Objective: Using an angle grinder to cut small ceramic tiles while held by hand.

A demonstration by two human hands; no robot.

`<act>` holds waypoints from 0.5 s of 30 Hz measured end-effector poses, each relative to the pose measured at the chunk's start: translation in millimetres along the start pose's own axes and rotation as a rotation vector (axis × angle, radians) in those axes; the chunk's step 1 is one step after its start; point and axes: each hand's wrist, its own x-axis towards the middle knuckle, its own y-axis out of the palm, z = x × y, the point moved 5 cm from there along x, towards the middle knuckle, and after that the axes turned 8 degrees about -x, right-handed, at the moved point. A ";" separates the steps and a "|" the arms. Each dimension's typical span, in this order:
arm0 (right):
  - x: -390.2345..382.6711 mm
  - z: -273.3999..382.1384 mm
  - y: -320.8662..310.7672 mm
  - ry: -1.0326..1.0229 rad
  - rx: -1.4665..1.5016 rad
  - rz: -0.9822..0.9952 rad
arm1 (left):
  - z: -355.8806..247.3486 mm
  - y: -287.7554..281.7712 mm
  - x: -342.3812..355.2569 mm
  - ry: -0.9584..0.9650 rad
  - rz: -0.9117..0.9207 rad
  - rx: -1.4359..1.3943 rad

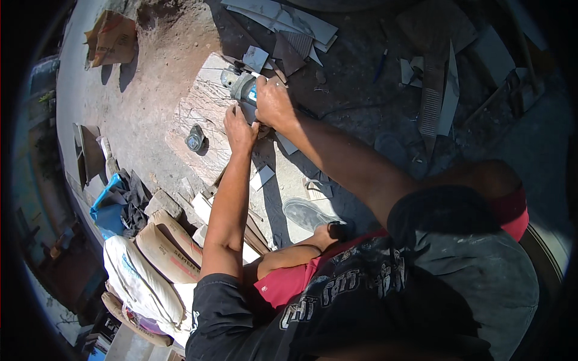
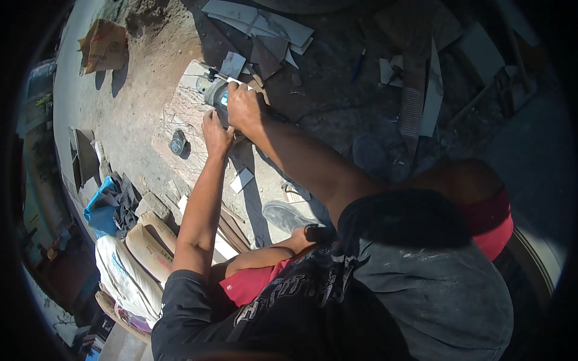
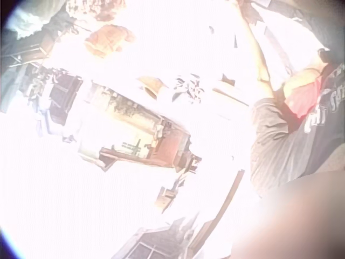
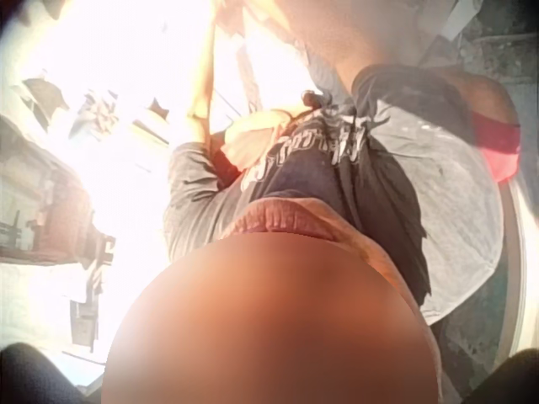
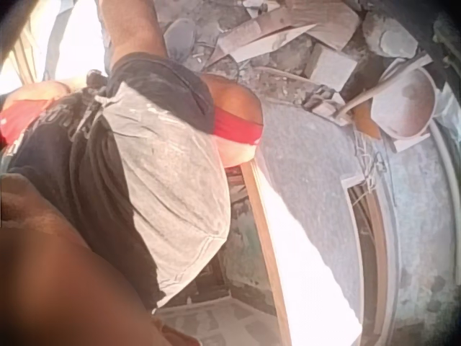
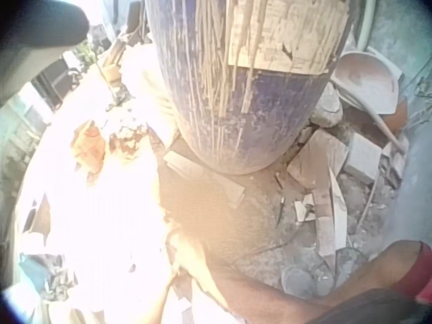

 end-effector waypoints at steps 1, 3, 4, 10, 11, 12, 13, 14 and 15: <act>1.1 -1.0 1.6 -0.016 -0.024 -0.023 | -0.4 0.7 2.5 -0.014 0.019 0.000; 2.6 0.6 5.0 -0.013 -0.022 -0.012 | 1.2 -0.4 5.3 -0.031 0.036 0.001; 3.3 2.5 5.4 -0.012 -0.016 -0.003 | 4.1 -3.2 5.9 -0.036 0.025 0.003; 3.9 -1.4 9.1 0.005 -0.045 -0.032 | -0.4 -5.9 10.1 -0.092 0.018 -0.011; 5.4 -1.4 10.3 0.005 -0.042 -0.030 | 0.5 -5.1 11.0 -0.091 -0.003 -0.012; 7.2 0.2 10.5 -0.002 -0.033 -0.033 | 3.5 -3.1 10.2 -0.094 0.000 -0.008; 8.7 1.8 10.6 -0.009 -0.024 -0.036 | 5.1 -3.4 9.4 -0.067 -0.039 -0.010; 9.8 2.8 10.9 -0.008 -0.021 -0.032 | 6.7 -3.7 8.8 -0.041 -0.079 -0.013; 10.4 3.3 12.5 -0.019 -0.021 -0.016 | 6.6 -3.3 9.5 -0.043 -0.075 -0.012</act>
